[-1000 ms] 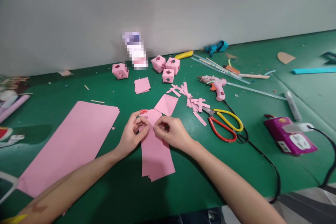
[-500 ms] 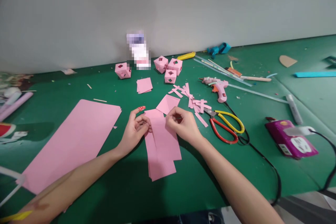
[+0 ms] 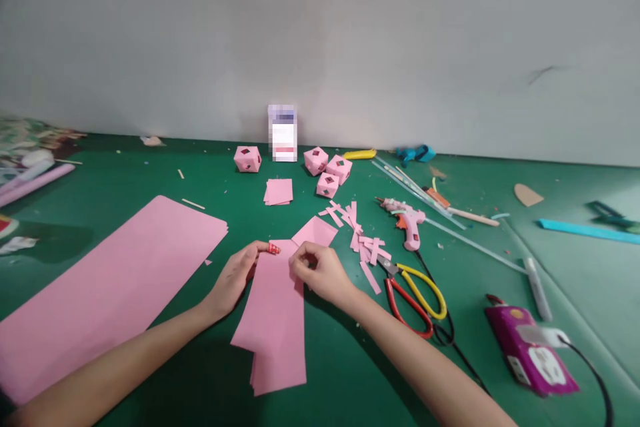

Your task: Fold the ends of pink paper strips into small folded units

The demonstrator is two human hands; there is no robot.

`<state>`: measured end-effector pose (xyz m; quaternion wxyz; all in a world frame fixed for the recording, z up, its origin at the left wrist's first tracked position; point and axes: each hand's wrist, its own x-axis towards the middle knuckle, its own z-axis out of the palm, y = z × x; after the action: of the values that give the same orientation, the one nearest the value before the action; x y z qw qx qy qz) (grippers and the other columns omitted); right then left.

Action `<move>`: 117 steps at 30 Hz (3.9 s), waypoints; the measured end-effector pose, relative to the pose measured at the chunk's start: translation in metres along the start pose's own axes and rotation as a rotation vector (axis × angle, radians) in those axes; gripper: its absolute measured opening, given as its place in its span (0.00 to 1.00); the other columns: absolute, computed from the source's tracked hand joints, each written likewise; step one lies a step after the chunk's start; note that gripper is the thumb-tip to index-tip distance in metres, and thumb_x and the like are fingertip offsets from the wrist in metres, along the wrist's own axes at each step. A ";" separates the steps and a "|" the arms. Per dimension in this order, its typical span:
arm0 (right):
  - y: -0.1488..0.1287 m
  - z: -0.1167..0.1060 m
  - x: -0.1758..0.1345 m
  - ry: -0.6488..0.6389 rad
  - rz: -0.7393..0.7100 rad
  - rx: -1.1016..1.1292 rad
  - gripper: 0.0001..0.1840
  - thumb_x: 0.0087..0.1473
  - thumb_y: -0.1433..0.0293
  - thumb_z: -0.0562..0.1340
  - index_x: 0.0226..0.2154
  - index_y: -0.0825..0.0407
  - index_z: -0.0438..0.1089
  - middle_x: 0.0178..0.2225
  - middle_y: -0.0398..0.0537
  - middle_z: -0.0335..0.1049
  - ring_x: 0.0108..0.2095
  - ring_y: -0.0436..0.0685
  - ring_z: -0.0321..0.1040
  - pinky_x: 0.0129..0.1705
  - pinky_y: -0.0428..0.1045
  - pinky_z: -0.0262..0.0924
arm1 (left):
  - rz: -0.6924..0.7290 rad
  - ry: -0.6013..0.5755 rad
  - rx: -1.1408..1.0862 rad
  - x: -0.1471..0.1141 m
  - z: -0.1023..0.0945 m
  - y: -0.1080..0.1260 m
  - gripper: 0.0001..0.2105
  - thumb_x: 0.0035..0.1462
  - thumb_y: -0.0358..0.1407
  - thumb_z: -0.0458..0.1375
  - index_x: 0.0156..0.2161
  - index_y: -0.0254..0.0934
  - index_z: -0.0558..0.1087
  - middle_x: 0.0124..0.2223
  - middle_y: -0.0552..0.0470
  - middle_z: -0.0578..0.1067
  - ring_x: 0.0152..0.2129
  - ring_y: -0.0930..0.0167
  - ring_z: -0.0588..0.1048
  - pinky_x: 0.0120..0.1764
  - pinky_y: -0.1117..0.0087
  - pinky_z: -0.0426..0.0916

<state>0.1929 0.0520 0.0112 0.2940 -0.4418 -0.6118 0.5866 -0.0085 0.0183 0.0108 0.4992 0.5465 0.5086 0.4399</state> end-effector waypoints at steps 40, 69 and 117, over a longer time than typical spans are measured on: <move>0.003 -0.024 0.020 -0.338 0.023 -0.090 0.08 0.43 0.77 0.63 0.21 0.52 0.62 0.19 0.35 0.61 0.20 0.45 0.57 0.21 0.41 0.51 | -0.213 -0.292 0.068 0.019 0.001 -0.008 0.20 0.62 0.46 0.60 0.55 0.38 0.64 0.33 0.55 0.74 0.29 0.72 0.72 0.33 0.71 0.64; -0.009 -0.031 0.024 -0.350 0.297 0.071 0.06 0.50 0.75 0.60 0.26 0.50 0.62 0.10 0.30 0.61 0.08 0.44 0.57 0.08 0.36 0.48 | -0.117 -0.146 0.006 0.019 0.002 -0.002 0.11 0.64 0.40 0.59 0.45 0.35 0.70 0.31 0.54 0.71 0.30 0.72 0.72 0.32 0.72 0.65; -0.003 -0.035 0.024 -0.422 0.197 0.175 0.09 0.47 0.76 0.63 0.21 0.52 0.62 0.18 0.33 0.58 0.18 0.43 0.54 0.20 0.40 0.48 | -0.106 -0.351 0.040 0.017 -0.001 -0.002 0.18 0.61 0.33 0.56 0.55 0.39 0.64 0.29 0.60 0.65 0.23 0.75 0.63 0.27 0.73 0.58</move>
<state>0.2124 0.0891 0.0157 0.1383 -0.3399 -0.5606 0.7424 -0.0085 0.0349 0.0084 0.5918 0.5970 0.4505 0.3008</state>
